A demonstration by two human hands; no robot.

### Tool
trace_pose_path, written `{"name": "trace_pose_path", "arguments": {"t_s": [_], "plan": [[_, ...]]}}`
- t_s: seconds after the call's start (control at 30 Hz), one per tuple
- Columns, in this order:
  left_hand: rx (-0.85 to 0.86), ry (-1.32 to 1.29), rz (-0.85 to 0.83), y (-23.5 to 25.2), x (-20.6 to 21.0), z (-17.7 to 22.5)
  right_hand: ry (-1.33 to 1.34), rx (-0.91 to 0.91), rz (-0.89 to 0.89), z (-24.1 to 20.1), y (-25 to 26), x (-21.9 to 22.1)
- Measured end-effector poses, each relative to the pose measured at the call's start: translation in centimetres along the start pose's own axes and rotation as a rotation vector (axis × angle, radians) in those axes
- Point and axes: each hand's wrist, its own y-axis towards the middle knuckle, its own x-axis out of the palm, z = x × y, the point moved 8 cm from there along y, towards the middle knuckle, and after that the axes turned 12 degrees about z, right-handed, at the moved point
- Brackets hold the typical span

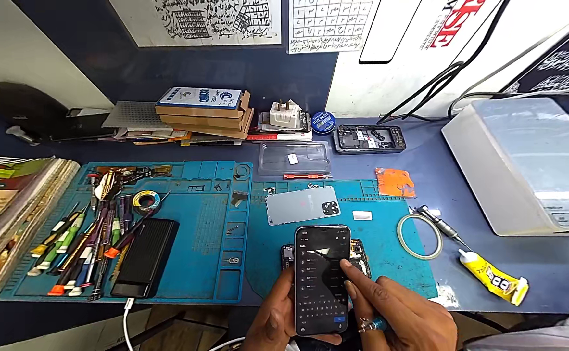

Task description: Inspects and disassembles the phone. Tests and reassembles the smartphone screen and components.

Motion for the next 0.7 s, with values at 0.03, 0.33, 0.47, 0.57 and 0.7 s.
{"name": "trace_pose_path", "arguments": {"t_s": [0.03,0.33,0.47,0.57,0.7], "plan": [[-0.002,0.005,0.0,0.0,0.0,0.0,0.008,0.003,-0.002,0.0,0.0,0.0],[-0.03,-0.063,0.033,0.2,-0.7,0.0,0.15,0.46,-0.019,5.5,-2.1,-1.7],[-0.029,-0.094,0.059,0.4,-1.5,0.6,0.041,0.672,-0.206,10.2,-5.1,-2.2],[-0.034,-0.116,0.065,0.6,-1.9,1.0,0.189,0.814,-0.118,11.1,-5.8,-3.5],[-0.076,-0.2,0.073,0.7,-1.8,0.8,0.543,0.887,0.021,11.0,-5.5,-5.2]]}}
